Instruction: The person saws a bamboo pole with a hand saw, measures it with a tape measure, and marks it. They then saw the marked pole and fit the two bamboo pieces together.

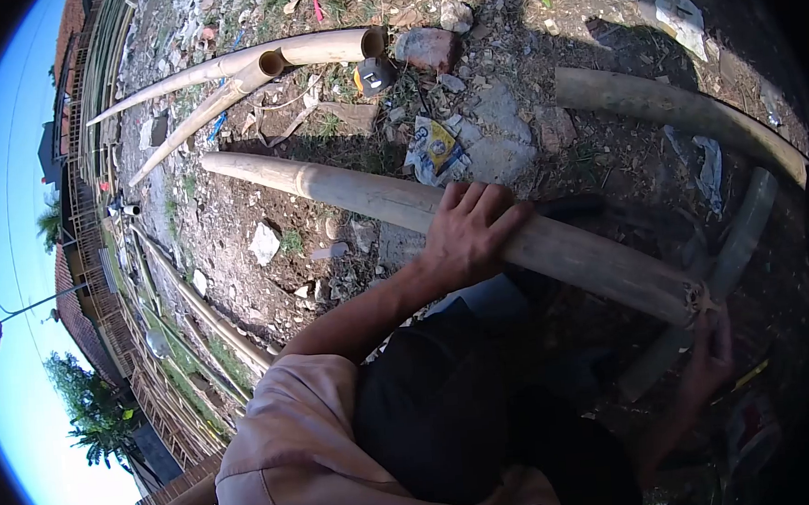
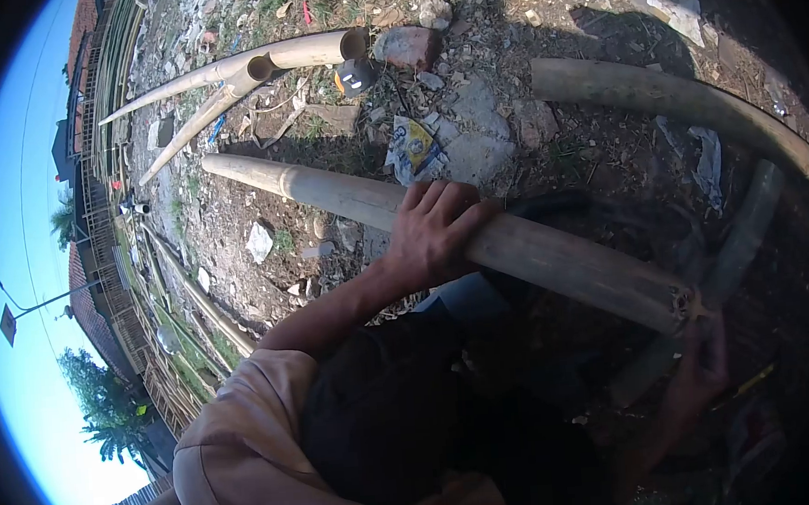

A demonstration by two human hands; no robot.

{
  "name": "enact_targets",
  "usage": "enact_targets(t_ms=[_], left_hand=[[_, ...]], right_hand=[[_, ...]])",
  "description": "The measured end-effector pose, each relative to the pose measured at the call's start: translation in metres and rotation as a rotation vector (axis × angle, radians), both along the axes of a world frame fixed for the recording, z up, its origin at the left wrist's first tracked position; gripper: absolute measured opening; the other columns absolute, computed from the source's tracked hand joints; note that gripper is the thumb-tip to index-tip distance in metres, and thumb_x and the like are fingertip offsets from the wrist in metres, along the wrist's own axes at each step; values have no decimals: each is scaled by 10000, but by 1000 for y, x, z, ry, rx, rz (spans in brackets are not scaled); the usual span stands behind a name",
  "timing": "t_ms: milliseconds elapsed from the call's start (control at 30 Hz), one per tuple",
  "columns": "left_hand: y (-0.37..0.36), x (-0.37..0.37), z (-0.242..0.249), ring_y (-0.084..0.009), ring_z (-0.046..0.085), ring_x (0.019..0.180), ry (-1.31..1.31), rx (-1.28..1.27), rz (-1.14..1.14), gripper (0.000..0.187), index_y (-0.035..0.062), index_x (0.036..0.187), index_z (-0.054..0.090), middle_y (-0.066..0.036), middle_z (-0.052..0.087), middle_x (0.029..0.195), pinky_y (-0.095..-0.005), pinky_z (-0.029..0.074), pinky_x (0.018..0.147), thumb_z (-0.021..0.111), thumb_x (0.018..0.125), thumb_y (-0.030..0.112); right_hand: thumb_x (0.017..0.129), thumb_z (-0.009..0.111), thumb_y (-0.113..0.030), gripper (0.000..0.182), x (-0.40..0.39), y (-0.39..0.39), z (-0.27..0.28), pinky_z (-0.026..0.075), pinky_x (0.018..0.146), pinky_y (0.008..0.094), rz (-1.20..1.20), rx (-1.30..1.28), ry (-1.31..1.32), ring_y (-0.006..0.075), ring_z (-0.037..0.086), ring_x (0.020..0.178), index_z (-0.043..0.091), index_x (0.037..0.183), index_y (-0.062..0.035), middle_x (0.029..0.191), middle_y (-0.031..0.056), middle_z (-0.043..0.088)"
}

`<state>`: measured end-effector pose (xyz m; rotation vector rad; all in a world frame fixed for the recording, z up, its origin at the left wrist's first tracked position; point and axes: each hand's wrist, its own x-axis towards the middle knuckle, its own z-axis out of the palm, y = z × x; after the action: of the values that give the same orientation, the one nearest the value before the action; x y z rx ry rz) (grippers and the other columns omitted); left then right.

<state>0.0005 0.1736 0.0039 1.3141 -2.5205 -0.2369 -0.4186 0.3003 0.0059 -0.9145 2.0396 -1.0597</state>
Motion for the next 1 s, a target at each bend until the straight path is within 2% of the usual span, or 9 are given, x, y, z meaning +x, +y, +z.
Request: enact_targets(t_ms=[33, 100, 133, 200, 267, 433, 600, 733, 1000], left_hand=[[-6, 4, 10, -266, 688, 965, -4, -1, 7, 652, 111, 1226, 664, -55, 698, 1056, -409, 480, 844, 890, 652, 321], [-26, 12, 30, -302, 705, 987, 41, 374, -112, 756, 89, 1244, 660, -94, 709, 1070, -447, 510, 870, 928, 642, 460], [-34, 14, 34, -302, 705, 987, 39, 373, -112, 756, 89, 1244, 660, -94, 709, 1070, -447, 510, 870, 928, 642, 460], [-44, 15, 39, -333, 713, 999, -22, 578, -162, 882, 71, 1261, 649, -130, 713, 1083, -484, 531, 879, 924, 615, 604], [-39, 15, 36, -337, 718, 989, -16, 512, -184, 845, 70, 1266, 645, -132, 711, 1091, -495, 537, 855, 913, 648, 580], [-14, 15, 18, -293, 701, 1008, 77, 133, -81, 773, 89, 1273, 634, -90, 689, 1110, -452, 505, 863, 908, 676, 496], [-3, 13, 5, -274, 685, 1024, 47, 145, -61, 786, 101, 1282, 628, -79, 677, 1129, -430, 479, 869, 906, 630, 441], [-6, 13, 7, -276, 680, 1011, 41, 228, -74, 795, 109, 1290, 628, -80, 674, 1135, -434, 477, 884, 906, 605, 403], [-8, 12, 5, -280, 684, 1001, 53, 176, -90, 805, 114, 1285, 641, -73, 679, 1120, -435, 500, 852, 897, 578, 405]], right_hand=[[1014, 689, -57, 456, -1, 4, -5, 492, 1023, 298, 7, -1, -4, 156, 642, 1164, 583, 1435, 83, 1339, 142, 690], [997, 690, -16, 474, -4, 11, -13, 497, 1016, 293, 102, -111, 122, 161, 639, 1176, 569, 1443, 93, 1359, 148, 679], [997, 690, -16, 474, -5, 13, -15, 497, 1016, 293, 102, -113, 121, 161, 639, 1176, 569, 1443, 93, 1359, 148, 679], [988, 680, 5, 486, -6, 15, -16, 495, 1023, 296, 51, -140, 123, 168, 638, 1178, 561, 1451, 92, 1372, 149, 672], [995, 670, -3, 478, -5, 12, -13, 497, 1017, 299, 45, -131, 142, 167, 638, 1174, 565, 1453, 82, 1368, 147, 674], [1027, 639, -48, 435, 18, -11, 5, 506, 995, 308, 7, -195, 116, 163, 641, 1156, 591, 1448, 51, 1346, 139, 685], [1057, 640, -121, 384, 25, -16, 2, 517, 989, 319, -114, -11, 70, 158, 652, 1131, 631, 1399, 53, 1312, 130, 701], [1059, 650, -152, 383, 20, -12, -7, 515, 1005, 324, -95, -24, 0, 158, 653, 1135, 644, 1380, 57, 1294, 132, 709], [1078, 613, -144, 378, 25, -14, -3, 507, 1030, 325, -87, -116, -28, 172, 653, 1167, 629, 1391, 67, 1294, 137, 710]])
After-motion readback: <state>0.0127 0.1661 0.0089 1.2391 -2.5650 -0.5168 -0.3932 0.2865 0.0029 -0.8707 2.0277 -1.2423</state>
